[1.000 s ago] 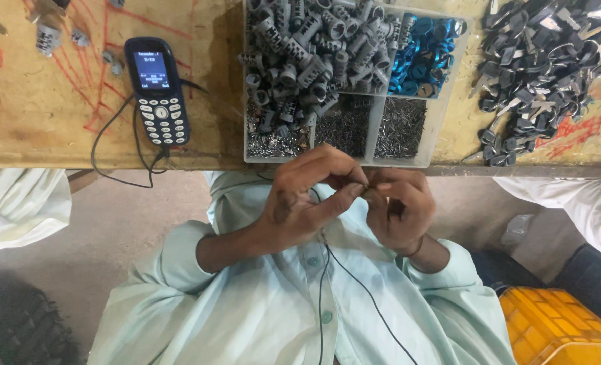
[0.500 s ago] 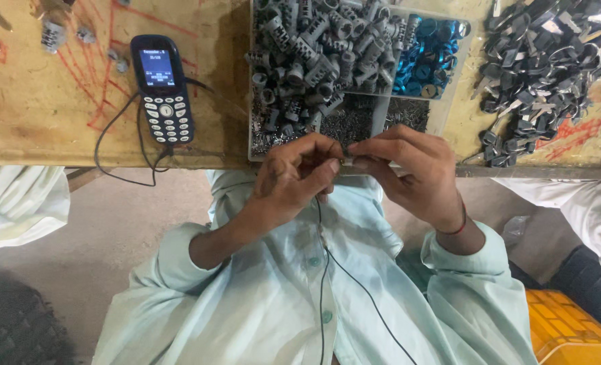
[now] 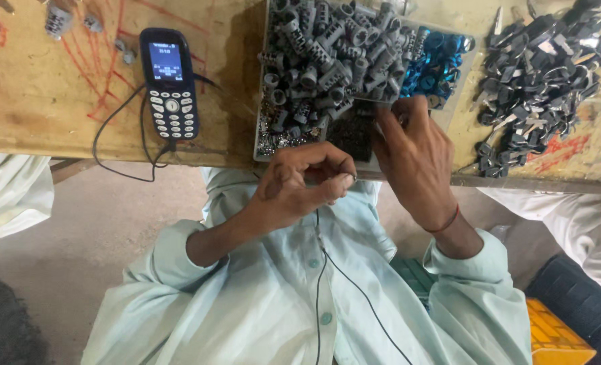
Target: The person sits at a workbench and assembles small plastic plug-like components. They pick small metal pins from a compartment tray, insert a pin into a plastic body, press it into place by hand, and set the finished piece aside, repeating this cycle with gray and blue plastic parts.
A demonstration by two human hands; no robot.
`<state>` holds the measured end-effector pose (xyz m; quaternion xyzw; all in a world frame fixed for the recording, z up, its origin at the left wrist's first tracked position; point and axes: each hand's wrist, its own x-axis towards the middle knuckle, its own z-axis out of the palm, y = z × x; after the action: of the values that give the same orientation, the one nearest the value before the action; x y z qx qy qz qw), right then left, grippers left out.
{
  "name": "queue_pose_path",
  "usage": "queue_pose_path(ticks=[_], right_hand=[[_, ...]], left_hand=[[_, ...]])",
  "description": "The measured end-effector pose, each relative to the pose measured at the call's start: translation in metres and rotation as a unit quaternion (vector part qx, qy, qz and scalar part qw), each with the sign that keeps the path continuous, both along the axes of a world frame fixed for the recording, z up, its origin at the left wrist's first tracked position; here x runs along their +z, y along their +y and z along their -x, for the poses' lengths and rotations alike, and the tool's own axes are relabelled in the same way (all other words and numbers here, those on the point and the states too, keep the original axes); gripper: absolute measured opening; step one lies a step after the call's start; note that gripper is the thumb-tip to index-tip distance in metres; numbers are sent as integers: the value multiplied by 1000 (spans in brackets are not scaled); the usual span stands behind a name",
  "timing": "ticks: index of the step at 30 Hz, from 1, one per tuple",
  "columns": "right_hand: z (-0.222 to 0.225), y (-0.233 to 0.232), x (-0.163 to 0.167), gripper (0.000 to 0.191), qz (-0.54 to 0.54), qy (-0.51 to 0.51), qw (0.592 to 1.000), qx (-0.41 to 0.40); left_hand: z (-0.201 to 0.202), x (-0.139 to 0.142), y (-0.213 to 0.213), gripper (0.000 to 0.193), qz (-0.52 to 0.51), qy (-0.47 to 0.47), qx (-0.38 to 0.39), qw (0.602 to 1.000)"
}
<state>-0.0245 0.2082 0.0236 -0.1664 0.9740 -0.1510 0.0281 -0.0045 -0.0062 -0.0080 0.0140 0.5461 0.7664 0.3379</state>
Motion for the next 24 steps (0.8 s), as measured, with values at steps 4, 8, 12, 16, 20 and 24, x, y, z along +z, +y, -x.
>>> queue_pose_path(ticks=[4, 8, 12, 16, 20, 24], right_hand=[[-2, 0, -2, 30, -19, -9, 1000, -11], [-2, 1, -6, 27, -40, -33, 999, -13], [-10, 4, 5, 29, 70, -67, 993, -65], [-35, 2, 18, 34, 182, -114, 975, -52], [-54, 0, 8, 44, 465, -96, 871, -130], [-58, 6, -3, 33, 467, -142, 868, -89]], left_hand=[[2, 0, 1, 20, 5, 66, -29, 997], [3, 6, 2, 19, 18, 94, -31, 995], [4, 11, -1, 19, 29, 90, -55, 994], [6, 8, -2, 18, -23, 66, -52, 996], [10, 4, 5, 14, -221, -63, -35, 973], [8, 9, 1, 15, -178, -79, -49, 980]])
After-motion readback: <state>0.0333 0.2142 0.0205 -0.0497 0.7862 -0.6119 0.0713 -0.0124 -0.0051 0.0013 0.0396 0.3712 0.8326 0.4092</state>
